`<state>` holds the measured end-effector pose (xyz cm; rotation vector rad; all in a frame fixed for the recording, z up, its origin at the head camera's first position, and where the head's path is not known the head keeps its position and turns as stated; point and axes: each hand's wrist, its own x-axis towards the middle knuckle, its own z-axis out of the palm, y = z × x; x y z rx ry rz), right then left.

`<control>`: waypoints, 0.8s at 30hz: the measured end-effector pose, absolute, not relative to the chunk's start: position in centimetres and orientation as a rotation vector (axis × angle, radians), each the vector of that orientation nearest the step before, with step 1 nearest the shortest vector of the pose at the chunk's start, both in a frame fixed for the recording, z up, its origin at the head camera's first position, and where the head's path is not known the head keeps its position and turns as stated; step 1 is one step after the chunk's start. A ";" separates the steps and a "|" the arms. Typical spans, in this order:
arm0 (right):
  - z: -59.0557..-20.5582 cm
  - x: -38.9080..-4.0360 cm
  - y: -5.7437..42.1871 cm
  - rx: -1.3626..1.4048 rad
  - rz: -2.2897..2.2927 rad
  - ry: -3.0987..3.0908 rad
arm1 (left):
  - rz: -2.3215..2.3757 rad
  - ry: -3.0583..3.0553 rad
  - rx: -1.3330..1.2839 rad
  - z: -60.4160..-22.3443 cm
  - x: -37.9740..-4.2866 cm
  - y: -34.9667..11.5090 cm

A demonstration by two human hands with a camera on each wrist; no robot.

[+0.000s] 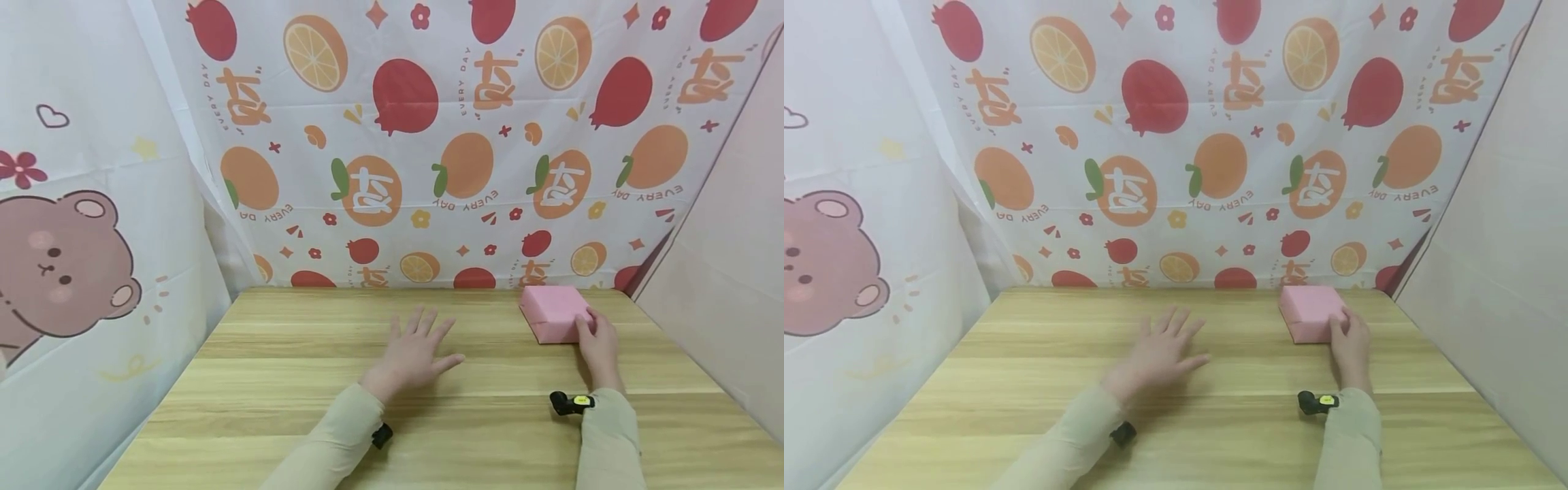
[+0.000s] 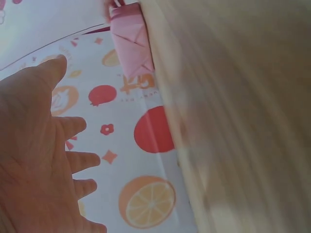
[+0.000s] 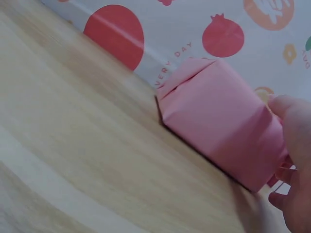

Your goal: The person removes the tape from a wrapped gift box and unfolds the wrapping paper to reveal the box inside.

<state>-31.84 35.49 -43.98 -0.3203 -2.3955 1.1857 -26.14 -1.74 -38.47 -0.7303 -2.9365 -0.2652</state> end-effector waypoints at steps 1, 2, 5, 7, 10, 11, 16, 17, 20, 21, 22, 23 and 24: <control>-44.1 -32.0 35.5 -0.327 1.210 -2.360 | -0.274 -2.937 -0.728 -38.4 -26.3 -1.4; -44.2 -32.1 35.4 -0.333 1.238 -2.321 | -0.288 -2.939 -0.726 -38.4 -26.5 -1.0; -44.5 -32.3 35.1 -0.372 1.387 -2.204 | -0.320 -2.944 -0.725 -38.5 -27.1 0.3; -44.6 -32.3 34.9 -0.418 1.530 -2.113 | -0.344 -2.951 -0.719 -38.5 -27.4 1.0; -44.8 -32.4 34.7 -0.498 1.723 -1.999 | -0.389 -2.974 -0.704 -38.4 -27.8 2.2; -44.8 -32.3 34.7 -0.521 1.762 -1.979 | -0.400 -2.983 -0.700 -38.4 -27.9 2.5; -45.0 -32.5 34.8 -0.558 1.816 -1.975 | -0.477 -3.015 -0.711 -38.8 -28.4 4.5; -45.0 -32.5 34.8 -0.557 1.818 -1.975 | -0.499 -3.018 -0.715 -38.9 -28.5 4.8; -45.0 -32.5 34.9 -0.566 1.821 -1.986 | -0.562 -3.000 -0.717 -39.2 -28.8 5.8; -44.9 -32.5 35.0 -0.568 1.826 -1.988 | -0.586 -2.987 -0.715 -39.3 -28.8 6.1; -44.8 -32.5 34.9 -0.580 1.835 -1.993 | -0.613 -2.972 -0.714 -39.3 -28.9 6.4; -44.7 -32.6 35.0 -0.588 1.843 -1.997 | -0.634 -2.952 -0.713 -39.4 -29.0 6.6; -44.6 -32.6 35.0 -0.596 1.852 -2.002 | -0.656 -2.930 -0.711 -39.4 -29.1 6.8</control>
